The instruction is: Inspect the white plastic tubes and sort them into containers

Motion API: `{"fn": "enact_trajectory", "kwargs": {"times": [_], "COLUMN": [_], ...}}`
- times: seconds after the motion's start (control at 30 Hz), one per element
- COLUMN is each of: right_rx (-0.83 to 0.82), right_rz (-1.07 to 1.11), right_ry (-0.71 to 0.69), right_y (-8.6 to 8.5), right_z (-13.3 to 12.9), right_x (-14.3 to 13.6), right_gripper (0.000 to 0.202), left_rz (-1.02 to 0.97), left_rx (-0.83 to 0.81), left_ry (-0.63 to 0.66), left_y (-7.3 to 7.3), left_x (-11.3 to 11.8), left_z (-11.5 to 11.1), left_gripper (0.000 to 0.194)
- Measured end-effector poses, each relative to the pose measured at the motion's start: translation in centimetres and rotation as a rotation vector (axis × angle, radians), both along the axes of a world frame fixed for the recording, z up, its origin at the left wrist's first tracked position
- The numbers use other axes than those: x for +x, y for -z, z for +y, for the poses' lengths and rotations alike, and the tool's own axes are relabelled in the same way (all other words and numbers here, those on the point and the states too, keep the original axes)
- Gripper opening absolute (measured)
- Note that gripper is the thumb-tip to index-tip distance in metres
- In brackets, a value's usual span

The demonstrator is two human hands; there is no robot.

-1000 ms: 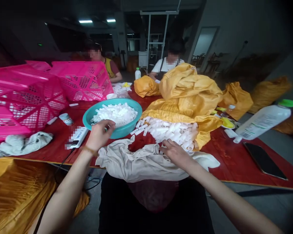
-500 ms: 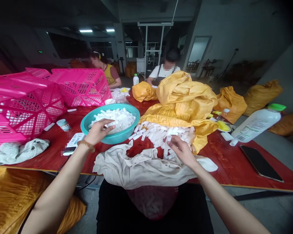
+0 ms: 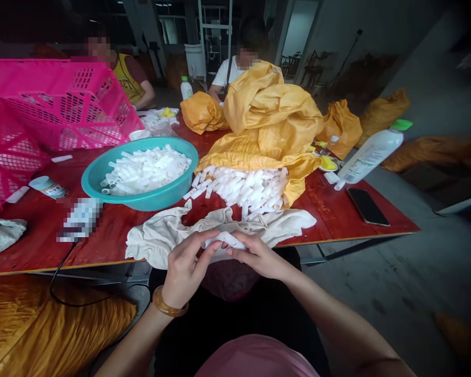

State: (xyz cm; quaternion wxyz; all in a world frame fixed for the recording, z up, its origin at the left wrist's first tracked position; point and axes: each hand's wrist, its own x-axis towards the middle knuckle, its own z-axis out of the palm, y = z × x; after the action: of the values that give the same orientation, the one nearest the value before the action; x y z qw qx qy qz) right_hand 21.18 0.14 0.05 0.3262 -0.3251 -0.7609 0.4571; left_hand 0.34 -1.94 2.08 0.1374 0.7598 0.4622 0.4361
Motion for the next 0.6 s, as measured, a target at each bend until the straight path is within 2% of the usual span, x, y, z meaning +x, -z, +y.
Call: {"fn": "enact_trajectory", "kwargs": {"times": [0.1, 0.17, 0.3, 0.4, 0.47, 0.53, 0.6], "right_rx": [0.228, 0.283, 0.133, 0.049, 0.058, 0.134, 0.221], "right_rz": [-0.168, -0.22, -0.118, -0.06, -0.074, -0.183, -0.353], "right_ry": [0.116, 0.148, 0.047, -0.032, -0.032, 0.069, 0.212], "right_y": [0.5, 0.8, 0.6, 0.1, 0.1, 0.5, 1.0], "right_z": [-1.1, -1.7, -2.2, -2.2, -2.3, -2.5, -2.7], "right_x": [-0.2, -0.7, -1.0, -0.6, -0.7, -1.0, -1.5], "right_gripper": [0.02, 0.022, 0.02, 0.022, 0.021, 0.023, 0.028], "left_rz": [-0.033, -0.081, -0.144, -0.199, -0.174, -0.141, -0.153], "left_rx": [-0.17, -0.252, -0.312, -0.258, -0.267, -0.32, -0.356], "left_ry": [0.068, 0.07, 0.074, 0.046, 0.08, 0.106, 0.07], "left_y": [0.7, 1.0, 1.4, 1.3, 1.2, 1.1, 1.1], "left_x": [0.6, 0.8, 0.1, -1.0, -1.1, -0.7, 0.1], "left_z": [-0.4, -0.6, -0.9, -0.8, -0.8, -0.8, -1.0], "left_gripper": [0.02, 0.027, 0.037, 0.023, 0.017, 0.027, 0.032]}}
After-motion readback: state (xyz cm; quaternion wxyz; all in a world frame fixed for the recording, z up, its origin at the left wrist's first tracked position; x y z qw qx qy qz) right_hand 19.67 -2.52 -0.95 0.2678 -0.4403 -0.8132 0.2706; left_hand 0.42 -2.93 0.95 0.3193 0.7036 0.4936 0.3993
